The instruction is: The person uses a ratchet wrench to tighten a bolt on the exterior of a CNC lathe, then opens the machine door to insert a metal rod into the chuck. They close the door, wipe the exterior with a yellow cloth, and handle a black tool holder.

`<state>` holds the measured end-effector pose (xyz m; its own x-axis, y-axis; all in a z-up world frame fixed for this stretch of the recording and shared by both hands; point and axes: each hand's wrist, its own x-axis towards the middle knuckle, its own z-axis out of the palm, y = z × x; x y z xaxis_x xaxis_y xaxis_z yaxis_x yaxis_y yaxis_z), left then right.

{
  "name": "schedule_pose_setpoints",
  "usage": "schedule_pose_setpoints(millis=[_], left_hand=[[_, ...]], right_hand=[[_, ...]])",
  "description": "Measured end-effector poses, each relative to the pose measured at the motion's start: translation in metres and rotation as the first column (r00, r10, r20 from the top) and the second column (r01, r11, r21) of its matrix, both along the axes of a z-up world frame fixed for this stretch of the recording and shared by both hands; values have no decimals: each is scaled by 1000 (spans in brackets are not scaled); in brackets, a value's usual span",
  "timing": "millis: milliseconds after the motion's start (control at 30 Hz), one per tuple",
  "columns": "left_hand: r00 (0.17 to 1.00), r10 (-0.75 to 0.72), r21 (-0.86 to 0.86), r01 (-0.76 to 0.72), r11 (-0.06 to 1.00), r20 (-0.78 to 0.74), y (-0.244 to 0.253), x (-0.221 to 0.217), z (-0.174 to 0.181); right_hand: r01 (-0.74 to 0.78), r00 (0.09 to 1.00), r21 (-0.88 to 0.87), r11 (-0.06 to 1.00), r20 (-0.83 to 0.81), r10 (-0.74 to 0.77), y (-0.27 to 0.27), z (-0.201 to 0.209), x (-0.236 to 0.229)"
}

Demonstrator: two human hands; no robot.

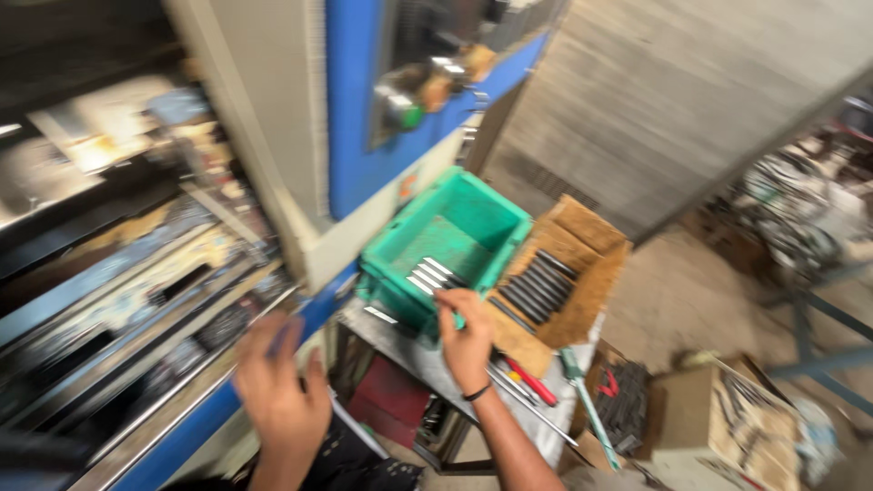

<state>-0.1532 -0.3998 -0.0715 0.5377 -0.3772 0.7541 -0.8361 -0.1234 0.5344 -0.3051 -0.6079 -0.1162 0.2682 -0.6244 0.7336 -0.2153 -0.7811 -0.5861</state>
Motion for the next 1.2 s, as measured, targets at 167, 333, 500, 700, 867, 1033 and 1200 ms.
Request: schedule_pose_setpoints(millis=[167,333,500,700,867,1033,1200], left_hand=[[962,-262,83,268,960,-78,-56,-45,-6],[902,-385,104,409,907,-194,-84,-65,-18],[862,-377,140,442,886,-339,-95,-69,-27],[839,-368,132,450,883,-401,-106,-63,-27],[814,-394,129,486,864,-427,-109,-70,-23],[820,-393,126,480,868,-417,-102,-69,-16],[831,-374,63,435,898,-411,-83,-52,-13]], right_hand=[[273,960,232,934,-125,-250,-123,-5,-104],[417,705,304,857,-703,-93,-210,-94,-139],[445,286,224,867,-953,100,-242,-162,-130],[466,240,337,818,-938,250,-246,-152,-132],[513,166,345,786,-938,303,-244,-148,-125],[497,202,360,790,-933,298,-251,-159,-130],[462,234,355,813,-933,274,-252,-165,-131]])
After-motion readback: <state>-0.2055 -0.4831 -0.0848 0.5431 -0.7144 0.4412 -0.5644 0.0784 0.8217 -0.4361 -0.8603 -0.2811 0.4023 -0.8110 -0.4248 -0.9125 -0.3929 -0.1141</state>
